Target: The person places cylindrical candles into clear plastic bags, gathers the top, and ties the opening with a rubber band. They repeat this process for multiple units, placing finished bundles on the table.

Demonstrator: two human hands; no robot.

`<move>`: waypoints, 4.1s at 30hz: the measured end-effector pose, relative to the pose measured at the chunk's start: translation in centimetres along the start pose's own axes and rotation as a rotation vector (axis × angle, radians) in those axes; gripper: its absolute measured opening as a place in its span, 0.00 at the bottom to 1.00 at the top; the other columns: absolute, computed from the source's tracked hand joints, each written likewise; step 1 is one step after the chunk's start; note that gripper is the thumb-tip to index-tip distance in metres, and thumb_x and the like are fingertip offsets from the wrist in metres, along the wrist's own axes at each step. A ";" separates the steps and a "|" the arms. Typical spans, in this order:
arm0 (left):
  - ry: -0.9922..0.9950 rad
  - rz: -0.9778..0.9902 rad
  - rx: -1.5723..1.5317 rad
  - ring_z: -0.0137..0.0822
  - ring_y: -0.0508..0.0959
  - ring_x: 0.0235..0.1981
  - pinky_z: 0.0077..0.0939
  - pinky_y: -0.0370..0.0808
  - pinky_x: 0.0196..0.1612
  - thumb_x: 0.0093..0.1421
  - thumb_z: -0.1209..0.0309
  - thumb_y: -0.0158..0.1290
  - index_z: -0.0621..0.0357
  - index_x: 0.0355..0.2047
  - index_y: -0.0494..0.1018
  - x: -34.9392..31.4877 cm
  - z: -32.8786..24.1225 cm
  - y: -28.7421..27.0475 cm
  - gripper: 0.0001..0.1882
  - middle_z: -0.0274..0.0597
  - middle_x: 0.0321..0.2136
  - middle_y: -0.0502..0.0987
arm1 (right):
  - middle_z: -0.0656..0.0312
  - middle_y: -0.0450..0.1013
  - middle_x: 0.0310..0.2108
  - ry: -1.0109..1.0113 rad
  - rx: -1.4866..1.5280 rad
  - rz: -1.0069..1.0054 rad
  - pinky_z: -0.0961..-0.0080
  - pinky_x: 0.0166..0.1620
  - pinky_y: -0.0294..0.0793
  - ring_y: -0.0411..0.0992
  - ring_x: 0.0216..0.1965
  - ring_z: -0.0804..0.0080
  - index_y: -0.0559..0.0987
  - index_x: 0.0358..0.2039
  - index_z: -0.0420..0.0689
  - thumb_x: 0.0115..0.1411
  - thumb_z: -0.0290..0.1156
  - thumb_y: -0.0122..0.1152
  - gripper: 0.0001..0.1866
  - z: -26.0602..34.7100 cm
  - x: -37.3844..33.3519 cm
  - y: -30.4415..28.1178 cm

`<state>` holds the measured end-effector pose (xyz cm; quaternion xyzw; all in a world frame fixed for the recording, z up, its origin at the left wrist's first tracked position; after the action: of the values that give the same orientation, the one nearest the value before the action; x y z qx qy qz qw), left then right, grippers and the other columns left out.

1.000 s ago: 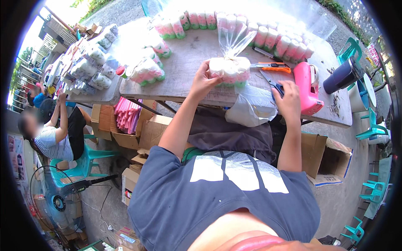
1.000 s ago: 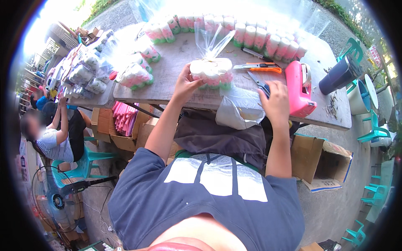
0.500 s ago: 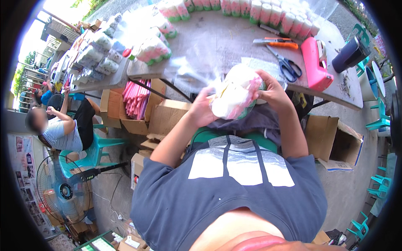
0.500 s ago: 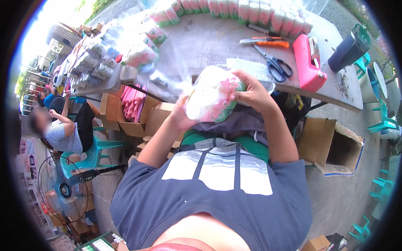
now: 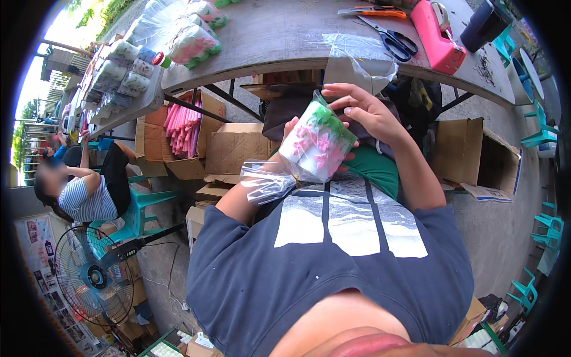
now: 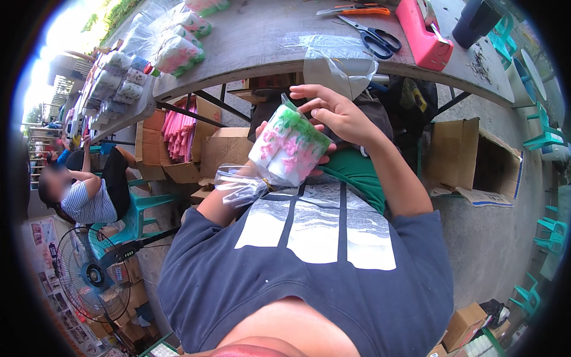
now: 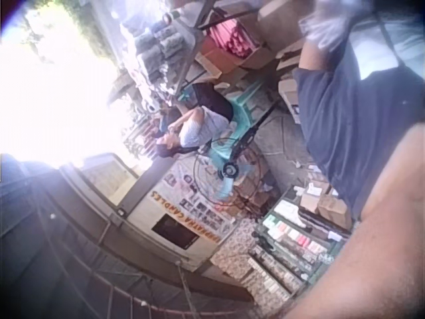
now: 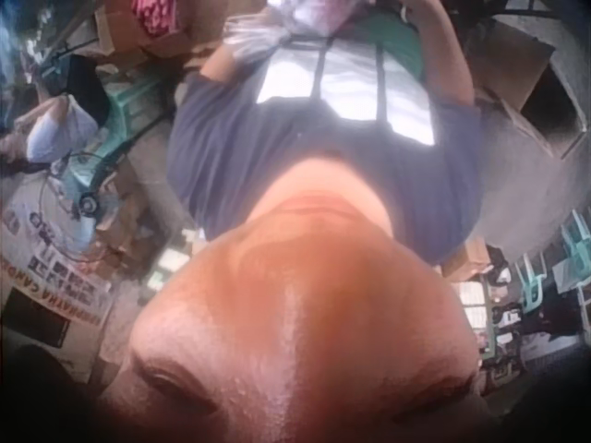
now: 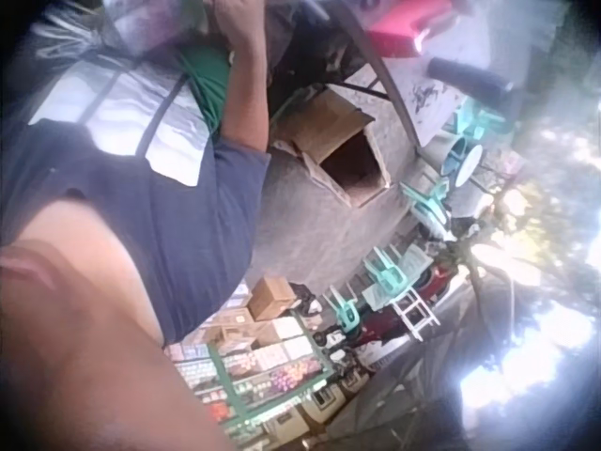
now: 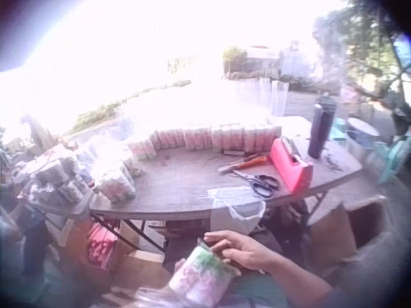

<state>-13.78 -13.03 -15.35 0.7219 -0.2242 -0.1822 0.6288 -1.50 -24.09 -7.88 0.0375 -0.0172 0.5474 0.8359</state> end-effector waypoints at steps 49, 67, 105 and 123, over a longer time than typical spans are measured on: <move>0.232 -0.316 1.016 0.49 0.64 0.61 0.46 0.62 0.63 0.49 0.37 0.52 0.57 0.51 0.67 -1.4 -3.8 -4.0 0.40 0.49 0.60 0.57 | 0.57 0.76 0.42 -0.380 -1.283 -1.148 0.62 0.51 0.67 0.72 0.42 0.56 0.78 0.48 0.42 0.59 0.36 0.63 0.18 6.7 -3.5 -11.6; 0.308 -0.372 0.086 0.52 0.72 0.54 0.52 0.71 0.56 0.56 0.40 0.47 0.56 0.47 0.73 -1.0 -3.9 -2.5 0.33 0.44 0.55 0.68 | 0.70 0.80 0.27 0.175 -1.002 -1.373 0.61 0.61 0.52 0.73 0.41 0.74 0.70 0.55 0.48 0.62 0.40 0.65 0.24 4.4 -9.6 -22.2; 0.031 -0.459 0.685 0.36 0.76 0.40 0.33 0.76 0.43 0.68 0.41 0.39 0.53 0.52 0.66 2.4 -0.1 -0.8 0.30 0.42 0.43 0.70 | 0.47 0.53 0.69 -0.140 -0.477 0.498 0.44 0.66 0.41 0.48 0.69 0.50 0.82 0.24 0.48 0.60 0.46 0.64 0.16 5.7 0.7 -3.7; -0.047 -0.383 0.979 0.39 0.67 0.56 0.34 0.63 0.60 0.56 0.40 0.52 0.57 0.58 0.61 1.8 0.7 0.4 0.40 0.49 0.56 0.60 | 0.57 0.68 0.55 0.211 -0.847 0.378 0.52 0.62 0.51 0.58 0.60 0.54 0.76 0.35 0.46 0.49 0.59 0.70 0.28 -3.4 0.8 -3.4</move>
<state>-12.69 -14.64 -15.00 0.9549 -0.1611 -0.1840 0.1682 1.90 -24.43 -11.32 -0.3665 -0.1603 0.6354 0.6605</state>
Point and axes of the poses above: each hand's wrist, its own x-axis towards the middle knuckle, its own y-axis out of the palm, z = x × y, the point moved 4 cm from there along x, towards the middle knuckle
